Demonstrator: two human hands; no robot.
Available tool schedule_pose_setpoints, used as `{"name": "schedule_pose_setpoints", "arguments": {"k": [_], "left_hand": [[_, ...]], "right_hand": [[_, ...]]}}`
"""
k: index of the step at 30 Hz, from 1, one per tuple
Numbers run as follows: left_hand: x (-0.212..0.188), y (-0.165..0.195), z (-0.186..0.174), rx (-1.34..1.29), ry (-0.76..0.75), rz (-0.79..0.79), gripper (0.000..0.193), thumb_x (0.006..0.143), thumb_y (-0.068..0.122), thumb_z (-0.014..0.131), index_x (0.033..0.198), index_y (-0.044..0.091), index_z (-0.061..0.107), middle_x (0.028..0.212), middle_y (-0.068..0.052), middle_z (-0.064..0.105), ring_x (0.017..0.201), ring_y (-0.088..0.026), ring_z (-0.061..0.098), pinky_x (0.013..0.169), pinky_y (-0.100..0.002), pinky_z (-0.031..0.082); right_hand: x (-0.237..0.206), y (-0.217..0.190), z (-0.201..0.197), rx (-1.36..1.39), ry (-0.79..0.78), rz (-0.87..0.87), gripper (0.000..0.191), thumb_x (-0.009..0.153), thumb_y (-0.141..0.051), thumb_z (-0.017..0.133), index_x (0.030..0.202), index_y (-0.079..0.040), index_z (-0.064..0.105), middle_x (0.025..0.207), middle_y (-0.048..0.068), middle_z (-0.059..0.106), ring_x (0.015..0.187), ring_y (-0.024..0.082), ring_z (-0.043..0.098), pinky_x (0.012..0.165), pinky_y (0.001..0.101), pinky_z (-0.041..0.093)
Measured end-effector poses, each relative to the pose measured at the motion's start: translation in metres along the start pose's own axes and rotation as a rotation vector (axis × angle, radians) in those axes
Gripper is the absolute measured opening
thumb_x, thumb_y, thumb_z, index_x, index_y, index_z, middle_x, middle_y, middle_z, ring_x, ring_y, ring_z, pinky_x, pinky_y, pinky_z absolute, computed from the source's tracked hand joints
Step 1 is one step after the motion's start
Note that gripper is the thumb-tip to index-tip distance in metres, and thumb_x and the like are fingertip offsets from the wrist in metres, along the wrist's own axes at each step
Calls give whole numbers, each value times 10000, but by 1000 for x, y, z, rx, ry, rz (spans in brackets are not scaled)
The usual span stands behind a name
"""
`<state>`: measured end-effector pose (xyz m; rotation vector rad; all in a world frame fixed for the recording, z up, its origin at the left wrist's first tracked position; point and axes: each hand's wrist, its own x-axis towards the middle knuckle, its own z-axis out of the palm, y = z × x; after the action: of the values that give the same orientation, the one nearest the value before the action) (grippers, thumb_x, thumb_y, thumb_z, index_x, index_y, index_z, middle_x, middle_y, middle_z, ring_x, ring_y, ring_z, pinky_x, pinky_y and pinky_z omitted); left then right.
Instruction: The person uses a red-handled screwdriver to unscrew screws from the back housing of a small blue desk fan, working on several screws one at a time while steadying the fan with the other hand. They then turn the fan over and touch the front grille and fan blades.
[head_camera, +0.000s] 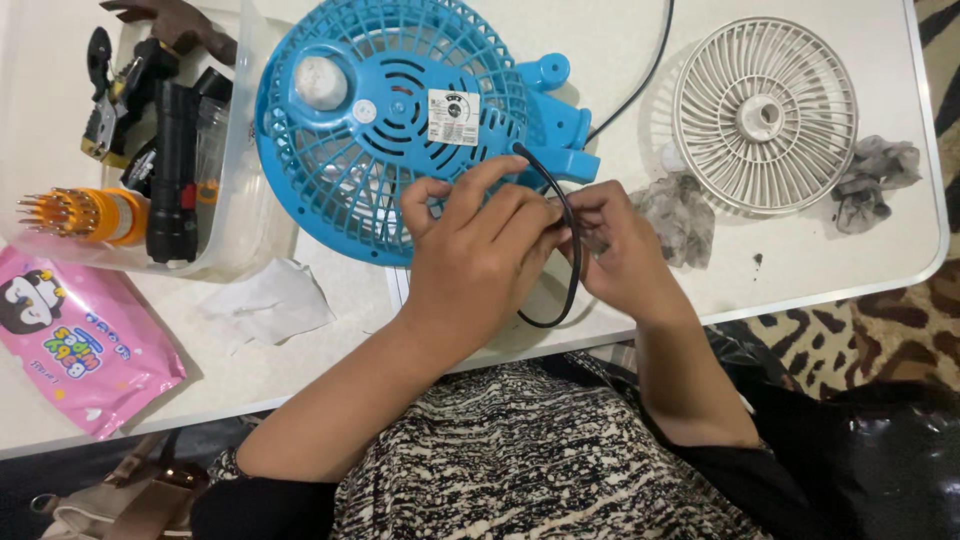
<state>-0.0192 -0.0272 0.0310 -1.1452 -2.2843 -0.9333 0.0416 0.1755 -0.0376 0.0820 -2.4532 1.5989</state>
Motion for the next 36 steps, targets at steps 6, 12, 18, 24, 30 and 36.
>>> {"name": "schedule_pose_setpoints", "arguments": {"k": [6,12,18,24,30,36], "left_hand": [[2,3,8,60,21,12,197,932,231,820,1013,151,660,1075,-3,647,1286,-177,560,1020,-486,287],[2,3,4,-2,-43,-18,236,917,239,795,1087,136,668,1142,5,659,1303,-191,554,1023,-493,268],[2,2,-2,-8,-66,49,262,918,157,759,1176,155,710,1208,38,680,1303,-163,555,1027,-492,253],[-1,5,-2,7,-59,13,197,914,127,764,1101,165,713,1112,40,675,1288,-164,563,1009,-489,263],[-3,5,1,7,-28,-25,190,917,178,800,1072,131,699,1070,1,657,1250,-175,570,993,-497,267],[-5,6,-1,20,-16,-33,205,903,181,800,1072,125,700,1072,-16,652,1248,-191,569,987,-501,272]], "right_hand": [[4,-24,14,-374,236,-176,303,832,16,760,1094,-78,638,1019,102,691,947,254,718,803,340,572],[7,-27,11,-393,220,-154,314,775,-7,781,1060,-82,672,974,92,691,904,287,716,771,364,567],[0,-13,7,-325,191,-104,415,793,-98,890,1088,-55,602,1009,93,707,926,242,729,804,338,579],[-5,0,15,-83,176,-46,491,877,-104,868,1183,-18,494,1086,102,683,1011,174,719,916,302,603],[-1,-3,11,-188,139,-12,434,882,-91,820,1160,-19,495,1051,99,693,979,181,743,880,310,609],[-3,-13,16,-177,145,-63,366,901,-35,772,1168,-16,523,1092,108,719,1031,189,752,927,314,613]]}}
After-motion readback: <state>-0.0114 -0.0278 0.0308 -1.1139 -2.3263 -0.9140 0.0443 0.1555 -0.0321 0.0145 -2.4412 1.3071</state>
